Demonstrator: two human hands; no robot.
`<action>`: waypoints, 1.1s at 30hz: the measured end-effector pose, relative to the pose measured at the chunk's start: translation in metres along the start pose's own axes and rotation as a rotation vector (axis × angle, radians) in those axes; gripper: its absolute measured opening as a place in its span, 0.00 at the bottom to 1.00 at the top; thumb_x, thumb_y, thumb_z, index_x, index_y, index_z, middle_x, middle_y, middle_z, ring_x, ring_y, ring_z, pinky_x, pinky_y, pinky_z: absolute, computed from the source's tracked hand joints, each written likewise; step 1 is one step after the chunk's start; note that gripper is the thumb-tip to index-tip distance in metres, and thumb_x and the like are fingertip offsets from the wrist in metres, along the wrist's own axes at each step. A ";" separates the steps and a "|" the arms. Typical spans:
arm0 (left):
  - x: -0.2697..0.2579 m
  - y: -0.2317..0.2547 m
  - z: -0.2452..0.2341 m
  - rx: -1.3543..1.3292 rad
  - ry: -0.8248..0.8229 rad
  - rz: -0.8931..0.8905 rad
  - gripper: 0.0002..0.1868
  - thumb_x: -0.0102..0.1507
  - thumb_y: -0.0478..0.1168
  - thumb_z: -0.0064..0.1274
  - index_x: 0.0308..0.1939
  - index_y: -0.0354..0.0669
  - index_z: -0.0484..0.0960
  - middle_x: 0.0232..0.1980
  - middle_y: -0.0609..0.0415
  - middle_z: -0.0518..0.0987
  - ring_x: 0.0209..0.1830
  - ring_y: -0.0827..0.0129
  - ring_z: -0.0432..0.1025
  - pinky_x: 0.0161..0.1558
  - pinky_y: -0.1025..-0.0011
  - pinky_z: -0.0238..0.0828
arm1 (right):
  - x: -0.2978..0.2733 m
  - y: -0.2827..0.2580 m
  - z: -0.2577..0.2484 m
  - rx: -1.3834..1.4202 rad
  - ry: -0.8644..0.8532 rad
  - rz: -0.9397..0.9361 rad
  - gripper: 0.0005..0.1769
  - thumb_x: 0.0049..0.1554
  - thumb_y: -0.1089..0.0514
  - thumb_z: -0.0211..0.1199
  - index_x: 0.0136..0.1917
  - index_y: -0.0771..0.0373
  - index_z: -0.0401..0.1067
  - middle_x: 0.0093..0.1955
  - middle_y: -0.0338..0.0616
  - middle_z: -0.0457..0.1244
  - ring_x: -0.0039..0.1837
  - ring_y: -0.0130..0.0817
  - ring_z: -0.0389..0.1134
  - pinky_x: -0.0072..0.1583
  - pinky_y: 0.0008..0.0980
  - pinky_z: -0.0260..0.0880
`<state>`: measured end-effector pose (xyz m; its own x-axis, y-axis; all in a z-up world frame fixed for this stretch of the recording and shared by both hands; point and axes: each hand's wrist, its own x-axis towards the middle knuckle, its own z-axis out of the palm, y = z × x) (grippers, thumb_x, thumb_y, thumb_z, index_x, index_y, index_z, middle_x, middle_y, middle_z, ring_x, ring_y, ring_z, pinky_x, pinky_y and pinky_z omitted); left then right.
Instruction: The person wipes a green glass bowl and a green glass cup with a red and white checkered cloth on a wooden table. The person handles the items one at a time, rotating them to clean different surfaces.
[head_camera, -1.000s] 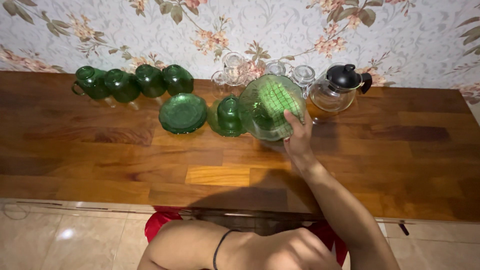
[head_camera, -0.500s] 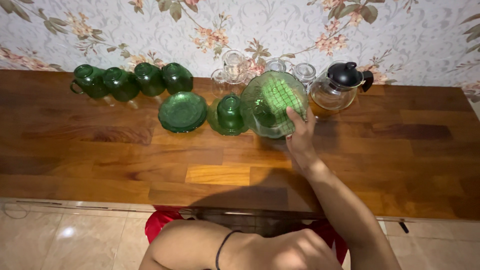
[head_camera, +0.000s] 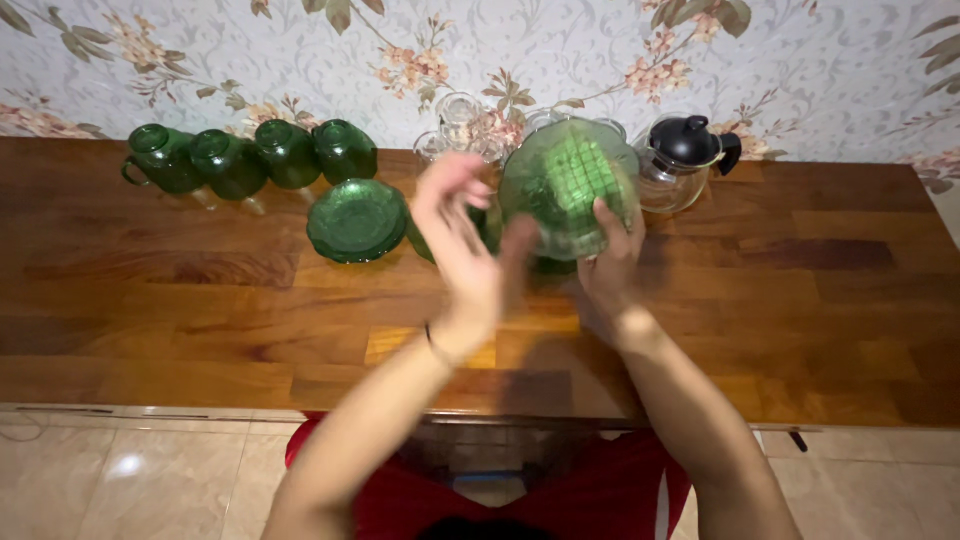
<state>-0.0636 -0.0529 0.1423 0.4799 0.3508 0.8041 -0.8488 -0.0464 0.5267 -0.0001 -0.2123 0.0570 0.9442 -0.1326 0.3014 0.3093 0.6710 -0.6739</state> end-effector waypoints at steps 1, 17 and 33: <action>0.001 -0.023 -0.010 0.091 -0.031 -0.063 0.33 0.69 0.47 0.63 0.68 0.39 0.61 0.59 0.49 0.71 0.48 0.66 0.62 0.55 0.72 0.62 | -0.004 -0.002 -0.002 -0.422 -0.098 -0.307 0.28 0.62 0.62 0.61 0.74 0.66 0.62 0.68 0.52 0.63 0.68 0.42 0.67 0.69 0.37 0.69; -0.049 -0.140 -0.077 -0.058 -0.122 -0.586 0.32 0.75 0.59 0.35 0.62 0.31 0.75 0.58 0.45 0.79 0.57 0.62 0.73 0.60 0.66 0.69 | 0.002 -0.007 0.010 -0.540 -0.077 -0.313 0.37 0.65 0.55 0.58 0.83 0.65 0.53 0.67 0.48 0.62 0.59 0.33 0.65 0.57 0.33 0.69; -0.049 -0.131 -0.075 0.159 -0.083 -0.305 0.39 0.76 0.65 0.26 0.70 0.30 0.66 0.64 0.39 0.77 0.65 0.53 0.72 0.68 0.62 0.65 | -0.026 0.002 0.065 -1.365 -0.751 -0.751 0.36 0.49 0.71 0.60 0.72 0.60 0.70 0.76 0.59 0.58 0.69 0.53 0.69 0.64 0.38 0.75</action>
<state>0.0079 0.0062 0.0133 0.7279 0.2944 0.6193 -0.6214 -0.0987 0.7773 -0.0315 -0.1600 0.0920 0.4292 0.5061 0.7481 0.8615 -0.4783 -0.1706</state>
